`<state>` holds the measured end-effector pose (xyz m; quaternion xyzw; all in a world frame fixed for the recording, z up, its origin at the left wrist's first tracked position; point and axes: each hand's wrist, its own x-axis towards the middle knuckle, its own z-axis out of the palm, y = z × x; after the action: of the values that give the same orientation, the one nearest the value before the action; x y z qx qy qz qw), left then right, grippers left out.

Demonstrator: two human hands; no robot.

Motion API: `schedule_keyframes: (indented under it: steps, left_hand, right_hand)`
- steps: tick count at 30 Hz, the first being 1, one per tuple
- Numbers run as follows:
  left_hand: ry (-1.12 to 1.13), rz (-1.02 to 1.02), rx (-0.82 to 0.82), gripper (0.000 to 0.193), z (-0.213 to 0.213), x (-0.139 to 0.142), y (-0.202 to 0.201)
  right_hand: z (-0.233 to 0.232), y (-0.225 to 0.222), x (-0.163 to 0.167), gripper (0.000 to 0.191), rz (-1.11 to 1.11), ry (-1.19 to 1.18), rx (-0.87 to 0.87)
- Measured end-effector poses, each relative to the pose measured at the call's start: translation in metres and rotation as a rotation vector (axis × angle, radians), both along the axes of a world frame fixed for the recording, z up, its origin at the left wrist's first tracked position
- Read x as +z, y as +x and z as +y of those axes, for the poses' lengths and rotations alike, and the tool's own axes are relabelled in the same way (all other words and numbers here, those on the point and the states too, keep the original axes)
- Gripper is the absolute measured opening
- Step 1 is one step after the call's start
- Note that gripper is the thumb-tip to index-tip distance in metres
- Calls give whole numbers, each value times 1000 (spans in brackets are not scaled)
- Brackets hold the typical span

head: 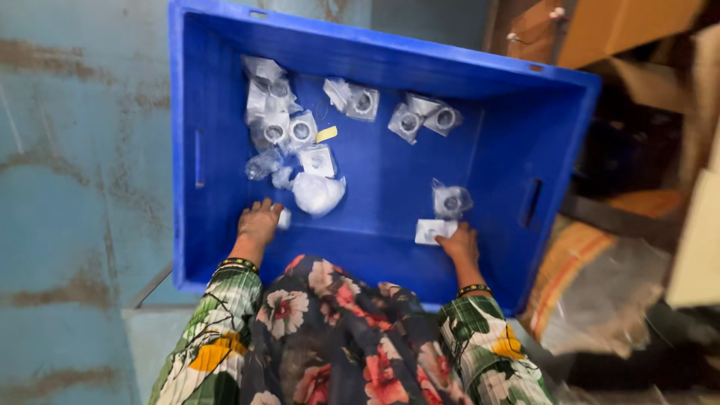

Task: The person assembles white plastic light fixture housings at a workbench. They hold a green handheld hot-air or soldering tool to work on components inside the housing, place small parts and wires into the fixture compartments, and wrap finished housings in plastic film, setting completed units aside.

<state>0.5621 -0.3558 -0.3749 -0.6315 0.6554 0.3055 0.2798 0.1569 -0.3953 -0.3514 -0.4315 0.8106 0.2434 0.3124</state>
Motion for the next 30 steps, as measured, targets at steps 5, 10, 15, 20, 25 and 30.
schedule_keyframes:
  steps: [5, 10, 15, 20, 25, 30]
  left_hand:
    - [57, 3, -91, 38, 2, -69, 1]
    - [112, 43, 77, 32, 1, -92, 9]
    - [-280, 234, 325, 38, -27, -53, 40]
    - [-443, 393, 187, 45, -83, -64, -3]
    - [-317, 147, 125, 32, -101, -108, -63]
    - [-178, 78, 106, 37, -83, -122, -66]
  right_hand:
    - [-5, 9, -62, 126, -76, -163, 82]
    - [0, -3, -91, 95, -83, 43, 38]
    - [-4, -27, -87, 86, -58, 18, 150]
    - [-11, -28, -106, 86, -72, -83, 28]
    - [-7, -13, -136, 101, -71, -199, -88]
    - [-9, -11, -151, 74, 12, -14, -48]
